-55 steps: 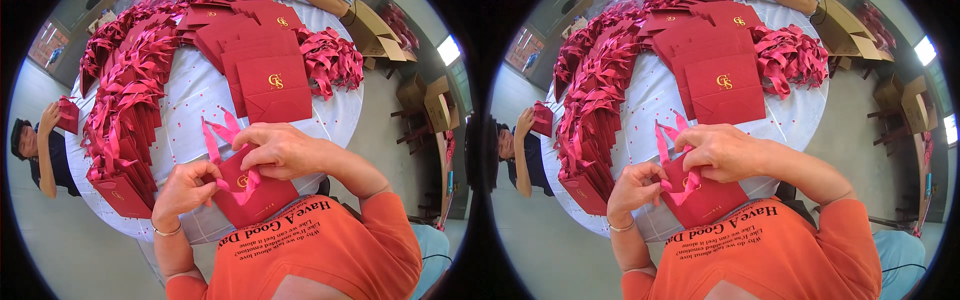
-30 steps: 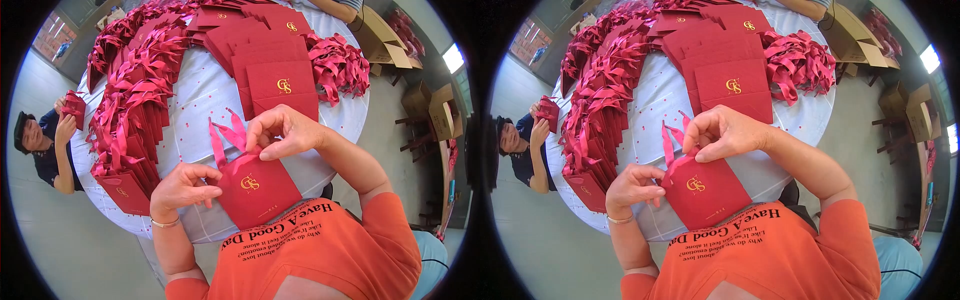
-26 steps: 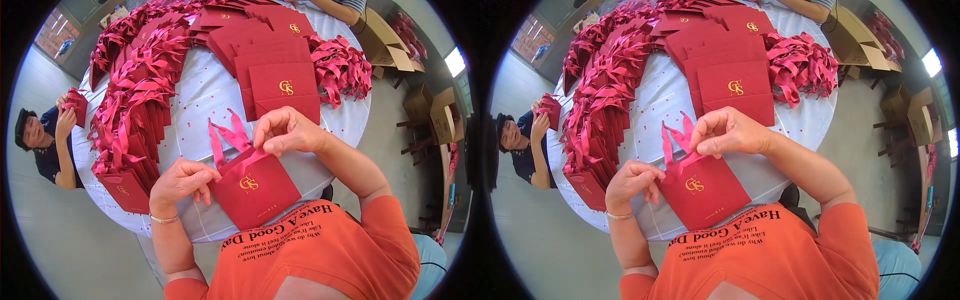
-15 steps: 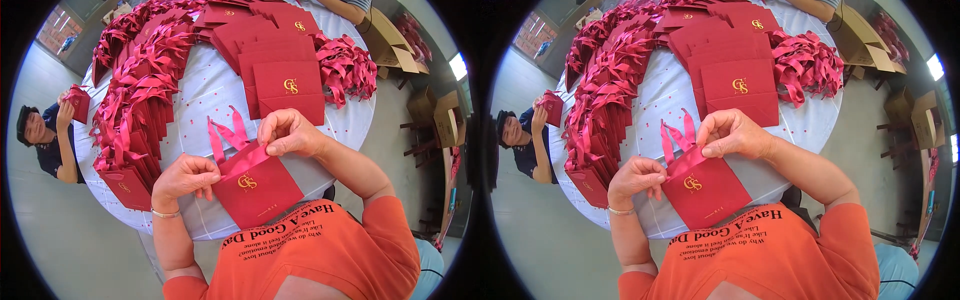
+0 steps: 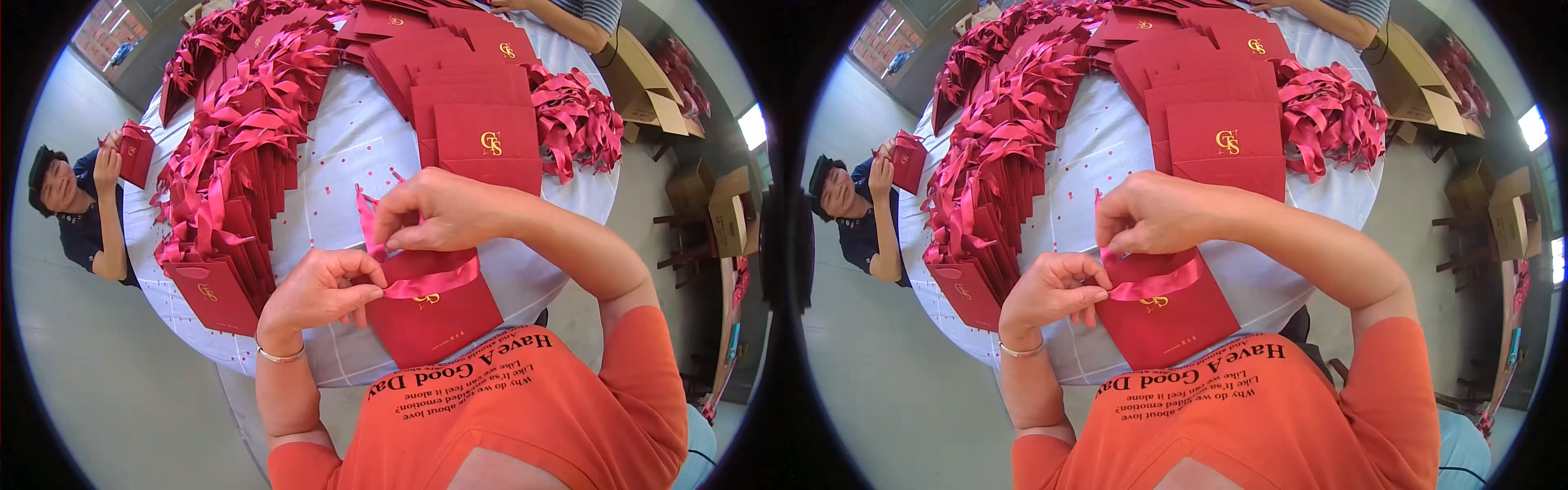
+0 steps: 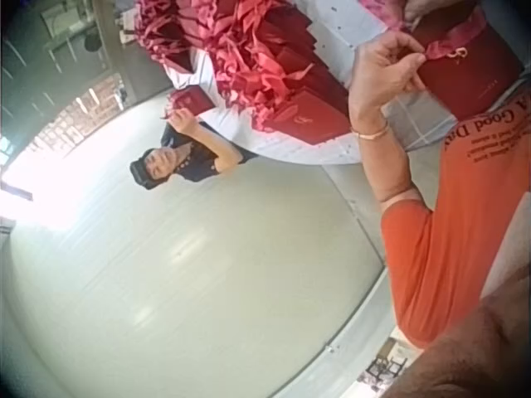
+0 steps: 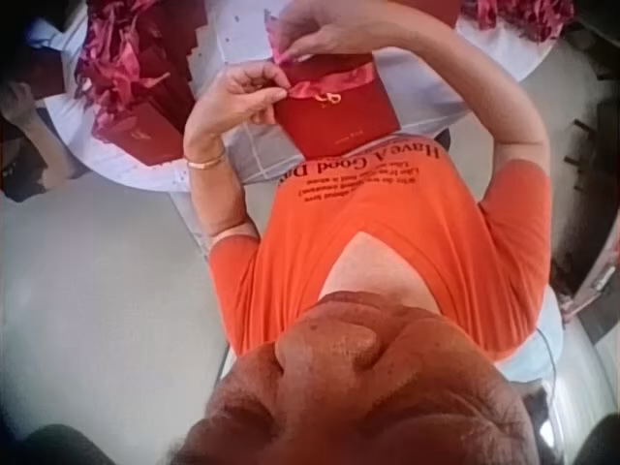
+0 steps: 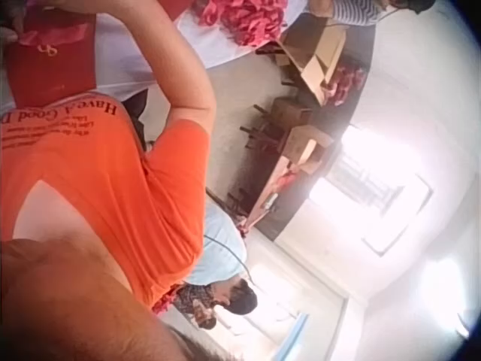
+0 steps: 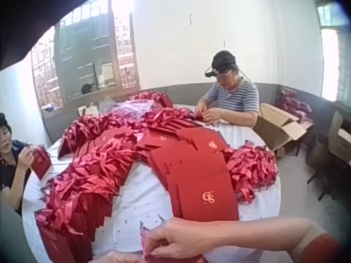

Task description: The person assembles gift bags by threading ribbon handles through slots in paper bags by hand and placing the finished bags onto the table.

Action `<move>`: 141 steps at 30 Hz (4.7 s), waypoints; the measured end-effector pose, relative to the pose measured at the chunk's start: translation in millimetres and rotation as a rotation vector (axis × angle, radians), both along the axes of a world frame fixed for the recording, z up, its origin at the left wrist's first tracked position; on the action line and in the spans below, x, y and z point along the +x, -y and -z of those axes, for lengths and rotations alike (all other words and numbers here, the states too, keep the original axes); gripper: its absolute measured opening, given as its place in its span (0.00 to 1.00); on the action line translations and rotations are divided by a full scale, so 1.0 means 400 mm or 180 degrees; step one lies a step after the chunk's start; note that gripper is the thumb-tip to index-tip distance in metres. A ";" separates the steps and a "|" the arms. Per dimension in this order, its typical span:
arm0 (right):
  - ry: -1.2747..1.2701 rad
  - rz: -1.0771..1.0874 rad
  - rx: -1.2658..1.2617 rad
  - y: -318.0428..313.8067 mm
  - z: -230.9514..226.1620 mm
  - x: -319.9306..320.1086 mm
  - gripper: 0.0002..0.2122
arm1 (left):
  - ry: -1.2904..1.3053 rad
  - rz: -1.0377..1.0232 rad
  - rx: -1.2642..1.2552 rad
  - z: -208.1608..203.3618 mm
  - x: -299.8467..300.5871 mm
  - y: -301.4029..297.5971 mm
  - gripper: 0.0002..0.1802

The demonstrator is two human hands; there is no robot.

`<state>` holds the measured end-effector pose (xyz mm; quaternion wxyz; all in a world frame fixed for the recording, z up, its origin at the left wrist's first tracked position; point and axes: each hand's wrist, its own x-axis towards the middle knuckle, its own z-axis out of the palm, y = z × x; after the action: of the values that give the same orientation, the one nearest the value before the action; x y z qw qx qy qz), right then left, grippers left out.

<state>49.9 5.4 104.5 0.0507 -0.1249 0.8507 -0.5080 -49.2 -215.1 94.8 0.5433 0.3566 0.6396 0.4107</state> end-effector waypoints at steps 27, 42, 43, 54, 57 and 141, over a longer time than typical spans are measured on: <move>0.2349 -0.0219 -0.0169 0.025 0.018 -0.078 0.11 | -0.0959 -0.0356 0.0586 0.006 0.062 -0.010 0.09; 0.2249 0.0778 -0.0878 0.063 0.050 -0.058 0.10 | -0.0689 -0.0580 0.0258 0.018 0.048 -0.018 0.14; 0.2161 0.0838 -0.0866 0.064 0.054 -0.058 0.10 | -0.0665 -0.0555 0.0286 0.017 0.047 -0.019 0.14; 0.1440 0.1278 -0.0897 0.050 0.043 -0.061 0.15 | -0.0806 -0.0299 0.0579 0.010 0.058 -0.012 0.14; 0.1010 0.1124 -0.0393 0.048 0.045 -0.065 0.12 | -0.0857 -0.0267 0.0585 0.018 0.054 -0.015 0.08; 0.1284 0.1641 -0.1476 0.003 0.100 0.124 0.13 | -0.2307 -0.0722 -0.0534 0.055 -0.021 -0.006 0.17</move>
<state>99.5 4.4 64.5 0.0581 0.1868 0.6899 -0.6970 -57.7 -212.6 72.7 0.2605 0.3599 0.8568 0.2618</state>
